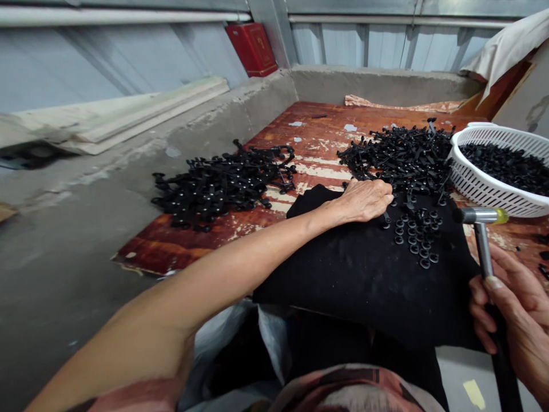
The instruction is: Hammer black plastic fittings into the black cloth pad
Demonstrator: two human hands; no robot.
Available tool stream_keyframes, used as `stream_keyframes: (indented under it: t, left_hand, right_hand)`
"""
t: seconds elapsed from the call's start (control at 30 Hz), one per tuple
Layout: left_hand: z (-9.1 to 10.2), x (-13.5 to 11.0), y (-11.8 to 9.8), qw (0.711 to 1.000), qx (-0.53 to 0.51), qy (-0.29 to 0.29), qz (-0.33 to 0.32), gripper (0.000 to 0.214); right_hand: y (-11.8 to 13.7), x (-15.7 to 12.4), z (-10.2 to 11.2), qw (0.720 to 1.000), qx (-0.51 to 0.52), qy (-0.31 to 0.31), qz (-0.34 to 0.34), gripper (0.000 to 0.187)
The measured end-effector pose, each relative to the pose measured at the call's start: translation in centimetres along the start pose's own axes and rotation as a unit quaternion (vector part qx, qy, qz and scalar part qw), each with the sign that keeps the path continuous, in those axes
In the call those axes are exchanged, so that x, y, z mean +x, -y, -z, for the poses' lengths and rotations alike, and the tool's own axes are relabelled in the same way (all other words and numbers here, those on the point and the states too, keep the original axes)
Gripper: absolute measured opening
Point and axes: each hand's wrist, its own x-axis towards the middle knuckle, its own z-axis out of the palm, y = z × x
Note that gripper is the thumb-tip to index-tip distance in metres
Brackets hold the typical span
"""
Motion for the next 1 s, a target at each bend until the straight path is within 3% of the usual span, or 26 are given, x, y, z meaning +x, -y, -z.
stream_keyframes:
  t: [0.27, 0.43, 0.53, 0.67, 0.77, 0.83, 1.0]
  left_hand:
    - [-0.7, 0.0, 0.5, 0.998, 0.051, -0.011, -0.027, 0.034]
    - [-2.3, 0.6, 1.0, 0.991, 0.114, -0.061, -0.028, 0.036]
    - [-2.6, 0.7, 0.6, 0.989, 0.124, -0.078, -0.011, 0.036]
    - [-2.4, 0.5, -0.1, 0.991, 0.100, -0.081, 0.020, 0.035]
    - [-2.4, 0.5, -0.1, 0.993, 0.083, -0.083, 0.024, 0.033]
    - [-2.6, 0.6, 0.1, 0.993, 0.079, -0.090, 0.018, 0.031]
    - [-2.9, 0.8, 0.6, 0.994, 0.067, -0.091, 0.009, 0.030]
  right_hand:
    - [-0.3, 0.1, 0.5, 1.000, 0.001, 0.018, -0.005, 0.064]
    - [0.4, 0.4, 0.0, 0.990, -0.131, 0.046, 0.018, 0.063]
    - [1.1, 1.6, -0.9, 0.951, -0.270, 0.074, 0.130, 0.054]
    - [1.8, 4.4, -2.3, 0.860, -0.387, 0.077, 0.325, 0.048]
    - [1.8, 6.3, -3.2, 0.800, -0.449, 0.079, 0.390, 0.052]
    - [1.5, 7.1, -3.6, 0.787, -0.468, 0.090, 0.392, 0.056]
    - [1.3, 7.6, -3.6, 0.786, -0.469, 0.116, 0.385, 0.058]
